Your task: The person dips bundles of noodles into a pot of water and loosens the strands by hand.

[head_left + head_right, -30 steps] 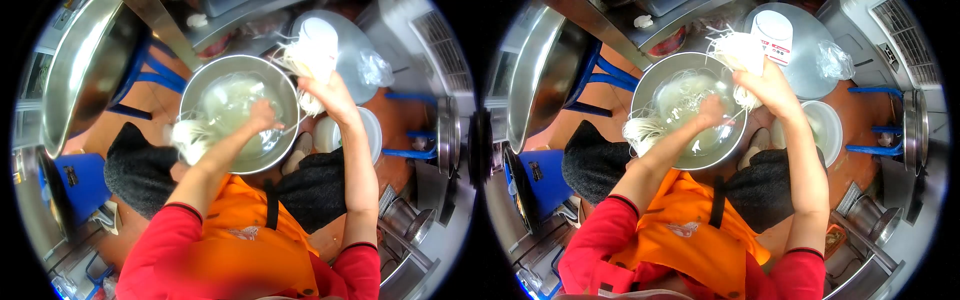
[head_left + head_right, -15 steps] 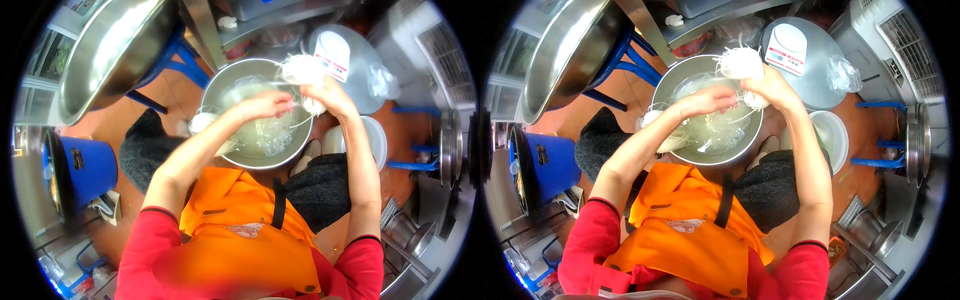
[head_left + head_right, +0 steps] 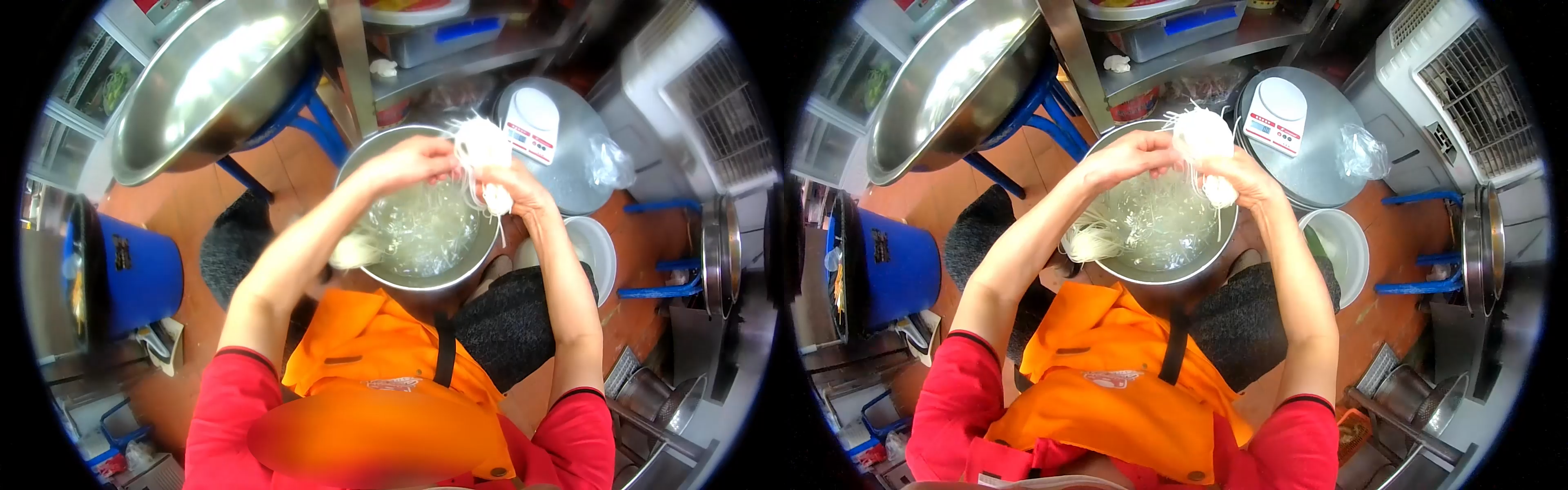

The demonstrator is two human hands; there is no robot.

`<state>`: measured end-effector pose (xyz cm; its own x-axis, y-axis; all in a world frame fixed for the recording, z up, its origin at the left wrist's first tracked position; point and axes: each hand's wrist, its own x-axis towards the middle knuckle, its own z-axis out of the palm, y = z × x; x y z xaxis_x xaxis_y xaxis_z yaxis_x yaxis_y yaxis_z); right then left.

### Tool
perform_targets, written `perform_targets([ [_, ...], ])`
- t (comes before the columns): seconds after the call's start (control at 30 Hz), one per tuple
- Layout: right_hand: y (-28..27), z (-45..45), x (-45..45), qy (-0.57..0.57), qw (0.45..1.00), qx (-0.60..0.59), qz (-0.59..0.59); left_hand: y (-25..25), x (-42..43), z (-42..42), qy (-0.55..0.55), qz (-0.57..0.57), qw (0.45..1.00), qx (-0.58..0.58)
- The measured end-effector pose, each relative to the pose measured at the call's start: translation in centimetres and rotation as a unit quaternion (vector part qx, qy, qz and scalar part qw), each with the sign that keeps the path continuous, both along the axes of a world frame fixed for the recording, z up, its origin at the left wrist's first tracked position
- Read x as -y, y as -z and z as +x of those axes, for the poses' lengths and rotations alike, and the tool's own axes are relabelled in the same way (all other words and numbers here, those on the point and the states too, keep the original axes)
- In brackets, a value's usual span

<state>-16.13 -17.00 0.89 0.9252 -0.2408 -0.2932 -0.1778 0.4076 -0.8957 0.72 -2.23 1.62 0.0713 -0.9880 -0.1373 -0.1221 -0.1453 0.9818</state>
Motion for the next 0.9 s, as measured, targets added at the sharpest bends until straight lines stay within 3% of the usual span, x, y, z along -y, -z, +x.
perform_targets([
  [0.13,-1.6,-0.4,-1.3,-0.007,1.0,-0.007,0.027,0.0,-0.3,1.3,-0.045,-0.027,0.996,-0.066],
  [0.3,-2.3,-1.2,-0.2,0.04,0.999,0.031,0.01,0.5,-1.4,2.4,-0.016,-0.034,0.995,-0.093],
  [0.4,-5.7,-1.7,0.2,0.074,0.995,0.035,-0.063,2.5,-1.9,3.2,0.012,-0.038,0.997,-0.062],
  [0.47,-7.2,-1.8,1.3,0.09,0.993,0.033,-0.073,4.5,-2.4,3.6,0.022,0.019,0.999,0.028],
  [0.57,-10.5,-1.0,2.2,0.025,0.983,0.021,-0.178,7.3,-2.7,4.2,0.08,0.055,0.988,0.118],
  [0.67,-13.5,0.2,1.8,-0.026,0.959,-0.032,-0.279,5.3,-3.4,3.7,0.09,0.041,0.953,0.285],
  [0.8,-15.8,2.0,0.6,-0.104,0.93,-0.063,-0.348,3.5,-1.8,2.6,-0.022,-0.073,0.945,0.317],
  [0.9,-16.8,3.3,-0.3,-0.14,0.913,-0.08,-0.374,-2.1,-0.9,0.8,-0.022,-0.161,0.975,0.154],
])
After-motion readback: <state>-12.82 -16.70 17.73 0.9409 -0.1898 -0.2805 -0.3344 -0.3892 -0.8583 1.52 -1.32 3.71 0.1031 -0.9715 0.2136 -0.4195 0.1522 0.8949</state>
